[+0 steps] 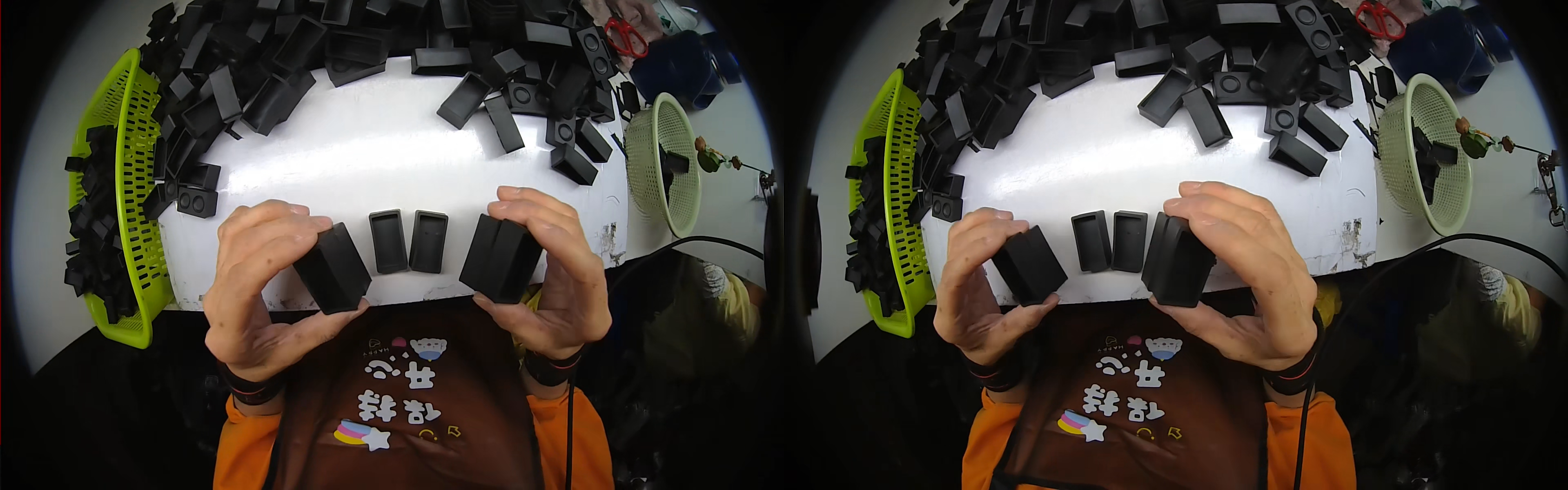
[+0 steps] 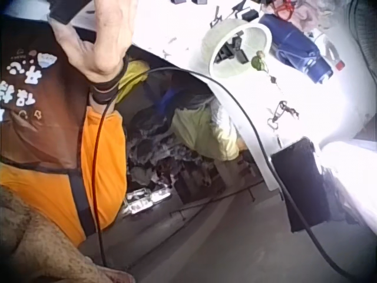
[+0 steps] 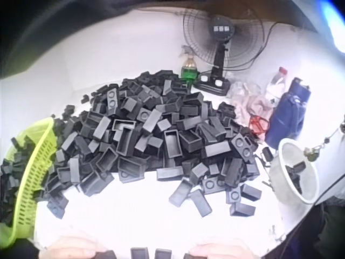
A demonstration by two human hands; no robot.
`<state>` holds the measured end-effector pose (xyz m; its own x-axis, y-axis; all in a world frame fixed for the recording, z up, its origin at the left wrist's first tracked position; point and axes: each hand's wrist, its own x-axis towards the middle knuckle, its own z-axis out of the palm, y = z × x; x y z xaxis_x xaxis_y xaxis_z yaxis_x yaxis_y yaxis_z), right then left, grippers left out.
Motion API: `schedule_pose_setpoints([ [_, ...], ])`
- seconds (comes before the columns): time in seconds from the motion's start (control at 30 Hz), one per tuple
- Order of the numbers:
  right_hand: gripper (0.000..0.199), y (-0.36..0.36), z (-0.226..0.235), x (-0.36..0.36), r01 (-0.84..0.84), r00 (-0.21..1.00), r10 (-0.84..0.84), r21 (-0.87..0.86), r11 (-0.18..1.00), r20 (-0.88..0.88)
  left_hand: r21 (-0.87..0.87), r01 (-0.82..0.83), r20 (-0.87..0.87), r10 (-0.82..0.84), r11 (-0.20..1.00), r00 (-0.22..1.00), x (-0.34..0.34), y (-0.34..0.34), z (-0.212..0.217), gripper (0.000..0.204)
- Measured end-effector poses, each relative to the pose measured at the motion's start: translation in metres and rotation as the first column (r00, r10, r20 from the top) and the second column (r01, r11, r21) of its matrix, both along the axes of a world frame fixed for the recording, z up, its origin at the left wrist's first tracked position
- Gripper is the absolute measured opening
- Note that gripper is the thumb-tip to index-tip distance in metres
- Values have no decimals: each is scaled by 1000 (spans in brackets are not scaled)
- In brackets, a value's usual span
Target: The person picks black plastic pieces from a pile, aligns them side by side into rows on the table, presses them together, and turns them over by hand.
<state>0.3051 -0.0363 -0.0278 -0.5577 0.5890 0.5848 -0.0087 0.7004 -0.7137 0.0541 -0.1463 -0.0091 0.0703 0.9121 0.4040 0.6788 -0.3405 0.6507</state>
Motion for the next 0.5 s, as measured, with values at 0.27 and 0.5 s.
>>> schedule_pose_setpoints([
  [0.27, 69, -16, 6, 0, 17, 992, -9, -65, 998, 125, 14, 2, 26, -3, 1000, 1000, 18, 7, -8, 62],
  [0.5, 69, 18, 37, 83, 560, 826, -560, -18, 828, -58, 60, -156, 34, 155, 986, 987, -19, -25, 12, 77],
])
